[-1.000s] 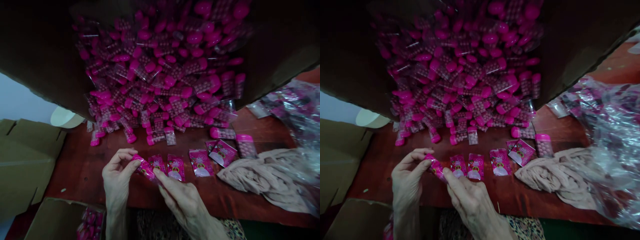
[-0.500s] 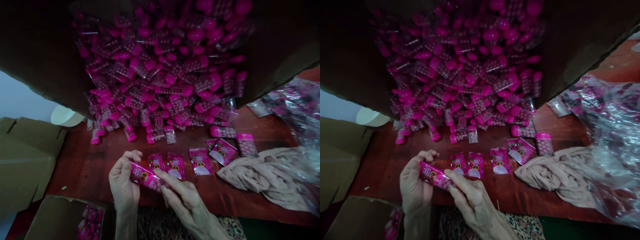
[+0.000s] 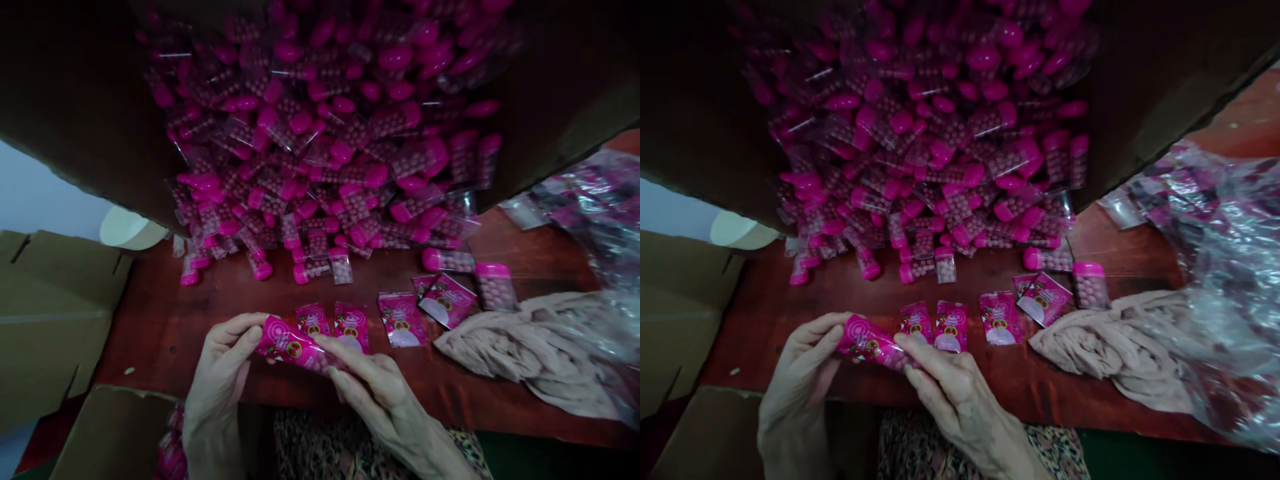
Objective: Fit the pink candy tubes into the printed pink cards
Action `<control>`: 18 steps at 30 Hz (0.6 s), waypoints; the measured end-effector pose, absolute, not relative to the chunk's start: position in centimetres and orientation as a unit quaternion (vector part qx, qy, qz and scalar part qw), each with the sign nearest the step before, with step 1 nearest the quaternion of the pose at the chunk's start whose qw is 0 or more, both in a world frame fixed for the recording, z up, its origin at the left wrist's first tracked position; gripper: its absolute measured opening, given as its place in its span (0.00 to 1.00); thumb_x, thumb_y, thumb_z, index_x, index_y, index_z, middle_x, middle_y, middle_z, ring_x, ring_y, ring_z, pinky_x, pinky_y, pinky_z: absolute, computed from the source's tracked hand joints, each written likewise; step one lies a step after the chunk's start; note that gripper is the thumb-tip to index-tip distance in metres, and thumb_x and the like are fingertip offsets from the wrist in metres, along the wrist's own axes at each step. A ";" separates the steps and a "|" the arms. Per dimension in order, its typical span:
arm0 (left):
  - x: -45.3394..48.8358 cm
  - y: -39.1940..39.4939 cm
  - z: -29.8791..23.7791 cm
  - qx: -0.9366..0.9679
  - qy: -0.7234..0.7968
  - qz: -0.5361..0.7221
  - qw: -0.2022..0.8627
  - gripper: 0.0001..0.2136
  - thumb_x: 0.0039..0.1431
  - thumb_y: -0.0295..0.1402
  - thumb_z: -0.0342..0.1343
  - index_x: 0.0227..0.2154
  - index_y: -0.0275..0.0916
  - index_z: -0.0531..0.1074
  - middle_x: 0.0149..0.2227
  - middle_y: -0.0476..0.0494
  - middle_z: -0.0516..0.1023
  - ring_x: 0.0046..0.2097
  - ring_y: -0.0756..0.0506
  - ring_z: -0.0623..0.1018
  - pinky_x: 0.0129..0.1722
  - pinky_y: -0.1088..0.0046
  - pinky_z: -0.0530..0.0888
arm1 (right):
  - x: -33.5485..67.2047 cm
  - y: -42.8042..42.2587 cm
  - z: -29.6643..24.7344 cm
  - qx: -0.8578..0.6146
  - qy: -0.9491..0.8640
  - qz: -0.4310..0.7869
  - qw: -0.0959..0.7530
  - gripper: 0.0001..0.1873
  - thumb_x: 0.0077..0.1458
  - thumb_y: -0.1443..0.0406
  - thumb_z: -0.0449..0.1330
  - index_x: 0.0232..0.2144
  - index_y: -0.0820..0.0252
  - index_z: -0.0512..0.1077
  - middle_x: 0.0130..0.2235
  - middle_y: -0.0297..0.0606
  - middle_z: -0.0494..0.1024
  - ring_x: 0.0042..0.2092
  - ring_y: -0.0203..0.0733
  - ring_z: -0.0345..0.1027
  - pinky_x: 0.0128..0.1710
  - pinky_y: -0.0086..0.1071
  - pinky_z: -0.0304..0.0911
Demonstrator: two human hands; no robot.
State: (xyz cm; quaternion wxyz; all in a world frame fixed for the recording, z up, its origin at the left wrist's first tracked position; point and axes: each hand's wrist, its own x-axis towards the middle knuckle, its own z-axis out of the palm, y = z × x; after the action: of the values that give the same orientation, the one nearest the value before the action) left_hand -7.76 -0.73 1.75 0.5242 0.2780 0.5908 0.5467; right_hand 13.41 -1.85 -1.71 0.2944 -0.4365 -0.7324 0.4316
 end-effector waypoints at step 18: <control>-4.8 -2.7 1.1 0.097 0.584 0.622 0.512 0.14 0.43 0.44 0.63 0.28 0.38 0.76 0.23 0.48 0.77 0.22 0.52 0.74 0.20 0.80 0.71 | 12.8 -1.3 -2.4 -0.341 -0.599 0.643 0.336 0.18 0.63 0.62 0.47 0.55 0.55 0.62 0.22 0.27 0.66 0.21 0.28 0.60 0.21 0.22 0.59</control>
State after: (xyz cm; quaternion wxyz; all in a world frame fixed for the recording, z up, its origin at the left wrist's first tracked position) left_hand -4.85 -2.73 1.10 0.5125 0.0971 0.5842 0.6218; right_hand 12.80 -1.29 -2.44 0.3358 -0.3406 -0.5985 0.6427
